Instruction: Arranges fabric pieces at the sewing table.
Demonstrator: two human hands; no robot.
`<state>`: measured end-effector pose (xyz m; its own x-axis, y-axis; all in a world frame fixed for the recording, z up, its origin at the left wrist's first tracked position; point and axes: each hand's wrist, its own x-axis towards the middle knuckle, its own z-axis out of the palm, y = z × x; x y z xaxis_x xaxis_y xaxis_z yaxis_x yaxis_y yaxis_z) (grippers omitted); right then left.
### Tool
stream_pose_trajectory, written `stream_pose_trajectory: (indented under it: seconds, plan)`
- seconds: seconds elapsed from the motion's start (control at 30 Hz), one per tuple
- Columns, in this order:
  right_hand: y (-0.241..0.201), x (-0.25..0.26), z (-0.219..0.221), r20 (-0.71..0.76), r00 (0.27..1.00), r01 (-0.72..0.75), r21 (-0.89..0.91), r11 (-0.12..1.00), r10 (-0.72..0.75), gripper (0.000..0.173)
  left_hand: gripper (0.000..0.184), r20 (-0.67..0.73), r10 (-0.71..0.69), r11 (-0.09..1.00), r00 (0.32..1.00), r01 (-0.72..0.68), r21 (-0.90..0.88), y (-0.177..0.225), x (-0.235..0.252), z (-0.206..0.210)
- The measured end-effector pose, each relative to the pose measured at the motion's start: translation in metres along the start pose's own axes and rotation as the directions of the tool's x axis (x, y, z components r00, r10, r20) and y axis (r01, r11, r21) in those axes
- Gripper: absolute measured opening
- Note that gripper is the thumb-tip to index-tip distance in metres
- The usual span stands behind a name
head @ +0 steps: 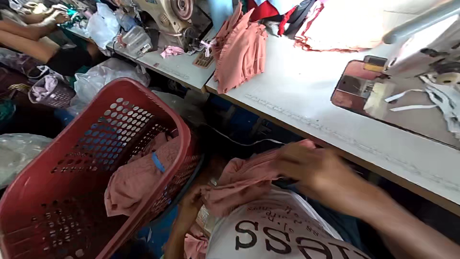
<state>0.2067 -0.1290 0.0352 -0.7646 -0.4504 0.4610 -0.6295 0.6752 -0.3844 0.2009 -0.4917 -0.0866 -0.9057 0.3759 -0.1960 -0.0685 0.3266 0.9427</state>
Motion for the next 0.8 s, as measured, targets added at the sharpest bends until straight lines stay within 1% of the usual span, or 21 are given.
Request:
stream_pose_trajectory:
  seconds: [0.03,0.07,0.1,0.17,0.2,0.27,0.33,0.4,0.47,0.5,0.57,0.63,0.73,0.8]
  plan:
    - [-0.004,0.005,0.029,0.051,0.998,0.034,-0.001,0.999,-0.034,0.011,0.021,-0.074,-0.047,0.995,0.996,0.053,0.086,-0.027,0.004,-0.001]
    - [-0.008,0.007,0.057,0.095,0.994,0.063,-0.013,0.998,-0.062,0.007,0.023,-0.119,-0.071,0.978,0.99,0.092,0.187,-0.048,0.009,-0.002]
    - [-0.012,0.005,0.08,0.142,0.987,0.082,-0.022,0.996,-0.078,0.005,0.025,-0.136,-0.078,0.949,0.988,0.115,0.292,-0.063,0.013,-0.004]
    - [-0.017,-0.001,0.105,0.224,0.971,0.086,0.007,0.996,-0.086,0.003,0.025,-0.11,-0.036,0.882,0.993,0.083,0.463,-0.077,0.018,-0.004]
    - [-0.016,-0.004,0.109,0.246,0.967,0.067,0.025,0.997,-0.071,0.003,0.024,-0.091,-0.011,0.863,0.996,0.055,0.503,-0.082,0.019,-0.005]
    - [-0.007,-0.009,0.114,0.229,0.973,0.005,0.019,1.0,-0.009,0.004,0.021,-0.068,0.008,0.852,0.998,0.029,0.523,-0.089,0.02,-0.004]
    - [0.004,-0.012,0.116,0.214,0.975,-0.05,-0.023,0.998,0.054,0.004,0.021,-0.042,-0.02,0.873,0.999,0.038,0.486,-0.092,0.024,-0.003]
    - [0.012,-0.009,0.116,0.197,0.976,-0.081,-0.06,0.995,0.091,0.004,0.022,-0.025,-0.039,0.913,0.999,0.046,0.406,-0.077,0.035,0.0]
    - [0.021,-0.001,0.105,0.195,0.972,-0.117,-0.099,0.988,0.134,0.004,0.026,-0.012,-0.018,0.933,1.0,0.021,0.359,-0.041,0.05,0.006]
    - [0.027,0.006,0.093,0.18,0.971,-0.139,-0.115,0.984,0.158,0.003,0.029,-0.02,0.03,0.933,0.999,-0.021,0.358,-0.022,0.057,0.01]
    - [0.041,0.018,0.061,0.083,0.978,-0.176,-0.162,0.971,0.191,0.006,0.03,-0.067,0.188,0.921,0.98,-0.152,0.359,0.009,0.075,0.018]
    - [0.046,0.019,0.023,-0.037,0.977,-0.215,-0.195,0.957,0.212,0.012,0.028,-0.1,0.325,0.917,0.94,-0.288,0.277,0.028,0.093,0.024]
    - [0.032,-0.009,-0.027,-0.131,0.948,-0.311,-0.174,0.934,0.291,0.017,0.021,-0.116,0.408,0.913,0.906,-0.403,0.068,0.054,0.111,0.03]
    - [0.014,-0.044,-0.054,-0.153,0.921,-0.377,-0.104,0.921,0.359,0.017,0.02,-0.075,0.508,0.86,0.858,-0.51,-0.003,0.078,0.125,0.035]
